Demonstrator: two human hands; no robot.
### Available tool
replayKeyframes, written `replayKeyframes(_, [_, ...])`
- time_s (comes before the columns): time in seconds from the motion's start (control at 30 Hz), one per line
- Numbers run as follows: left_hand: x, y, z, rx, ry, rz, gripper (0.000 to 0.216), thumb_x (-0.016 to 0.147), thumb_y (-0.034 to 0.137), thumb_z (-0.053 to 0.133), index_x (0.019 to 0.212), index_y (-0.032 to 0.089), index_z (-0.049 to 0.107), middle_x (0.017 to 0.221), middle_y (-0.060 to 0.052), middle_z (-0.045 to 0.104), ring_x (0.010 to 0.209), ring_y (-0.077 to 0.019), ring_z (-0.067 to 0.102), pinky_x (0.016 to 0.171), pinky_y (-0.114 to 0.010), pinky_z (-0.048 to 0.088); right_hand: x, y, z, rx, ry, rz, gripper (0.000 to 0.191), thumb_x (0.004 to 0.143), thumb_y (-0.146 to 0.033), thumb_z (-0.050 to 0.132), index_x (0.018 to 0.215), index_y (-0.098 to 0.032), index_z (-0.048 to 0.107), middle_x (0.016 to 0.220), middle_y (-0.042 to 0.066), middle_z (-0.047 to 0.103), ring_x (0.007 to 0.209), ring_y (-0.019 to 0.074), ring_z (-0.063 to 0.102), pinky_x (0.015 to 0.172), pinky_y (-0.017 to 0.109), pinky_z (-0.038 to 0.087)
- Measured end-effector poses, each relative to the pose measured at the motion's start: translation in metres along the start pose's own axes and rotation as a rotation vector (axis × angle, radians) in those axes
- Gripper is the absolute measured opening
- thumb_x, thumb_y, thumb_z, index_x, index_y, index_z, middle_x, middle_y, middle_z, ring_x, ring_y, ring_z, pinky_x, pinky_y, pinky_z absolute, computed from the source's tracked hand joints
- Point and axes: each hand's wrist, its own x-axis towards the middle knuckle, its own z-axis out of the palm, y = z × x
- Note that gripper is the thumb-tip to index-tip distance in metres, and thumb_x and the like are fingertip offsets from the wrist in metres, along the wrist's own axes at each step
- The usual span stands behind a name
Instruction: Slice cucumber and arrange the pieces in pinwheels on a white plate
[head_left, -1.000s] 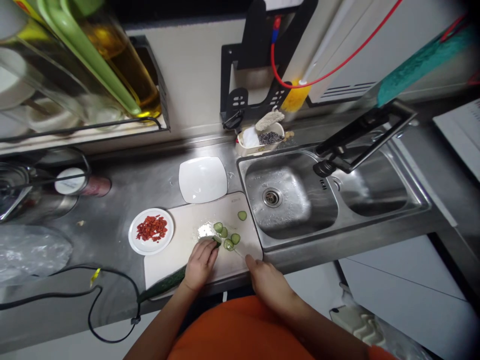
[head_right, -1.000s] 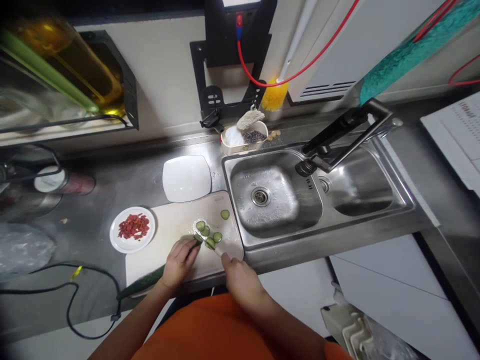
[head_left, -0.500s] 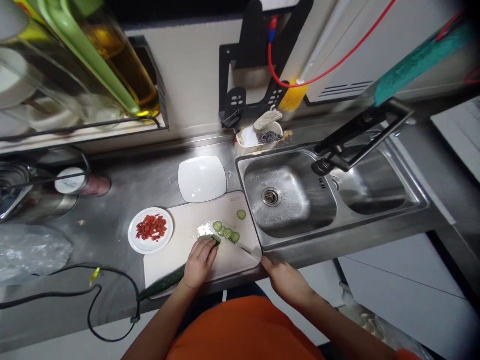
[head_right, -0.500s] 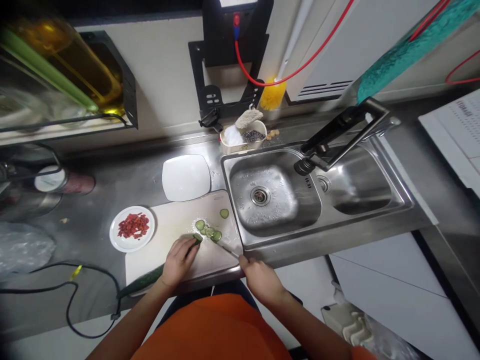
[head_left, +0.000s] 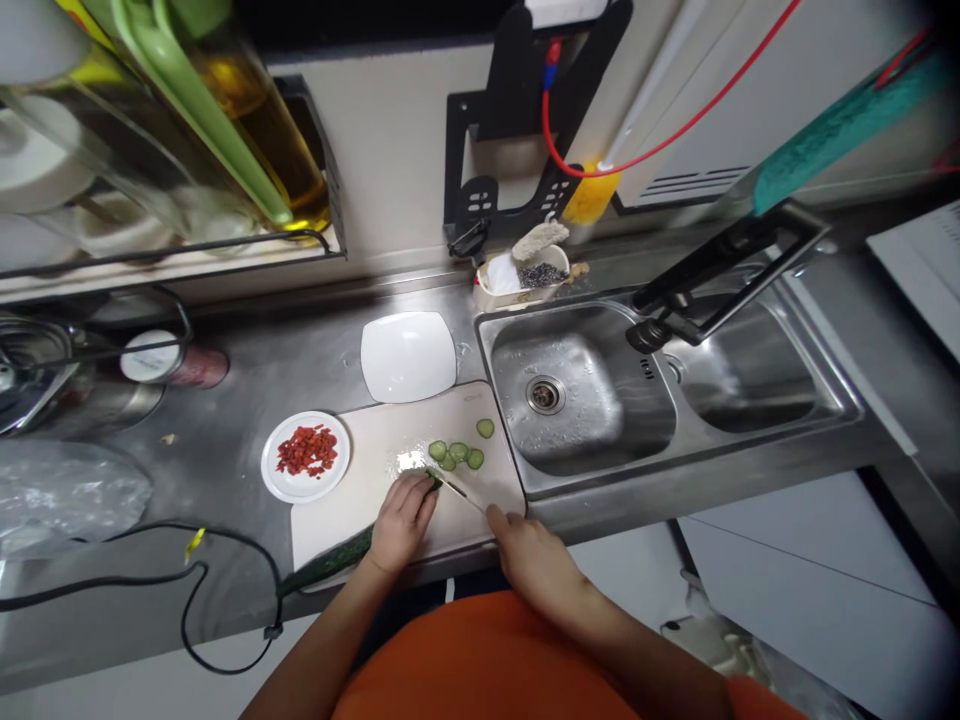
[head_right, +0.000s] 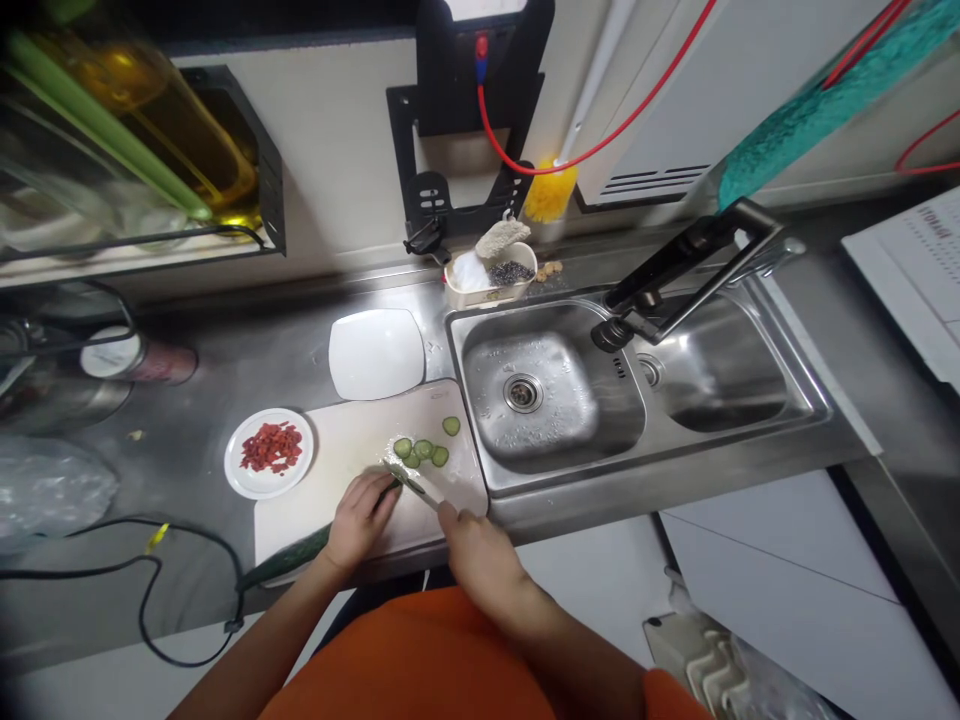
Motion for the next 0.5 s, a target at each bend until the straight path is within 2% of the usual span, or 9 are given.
replayKeyframes(0.13, [0.0,0.0,0.0,0.012,-0.003,0.006,0.018,0.087,0.017,0.054,0.105,0.017,0.058,0.098,-0.007,0.066,0.098,-0.019,0.06,0.093,-0.038,0.049,0.006,-0.011,0.005,0.005,0.029,-0.007,0.032,0.085,-0.003,0.032,0.108,-0.018,0.05,0.089,0.009,0.066,0.08,0.0202,0.065,0.059,0.022,0.04])
replayKeyframes(0.5, [0.0,0.0,0.0,0.036,0.005,0.017,0.017,0.087,0.017,0.054,0.103,0.017,0.059,0.096,-0.007,0.066,0.097,-0.0192,0.061,0.093,-0.039,0.049,0.002,-0.016,0.001,0.013,0.026,0.006,0.032,0.088,-0.004,0.03,0.106,-0.018,0.052,0.087,0.01,0.067,0.078,0.0194,0.066,0.059,0.021,0.043])
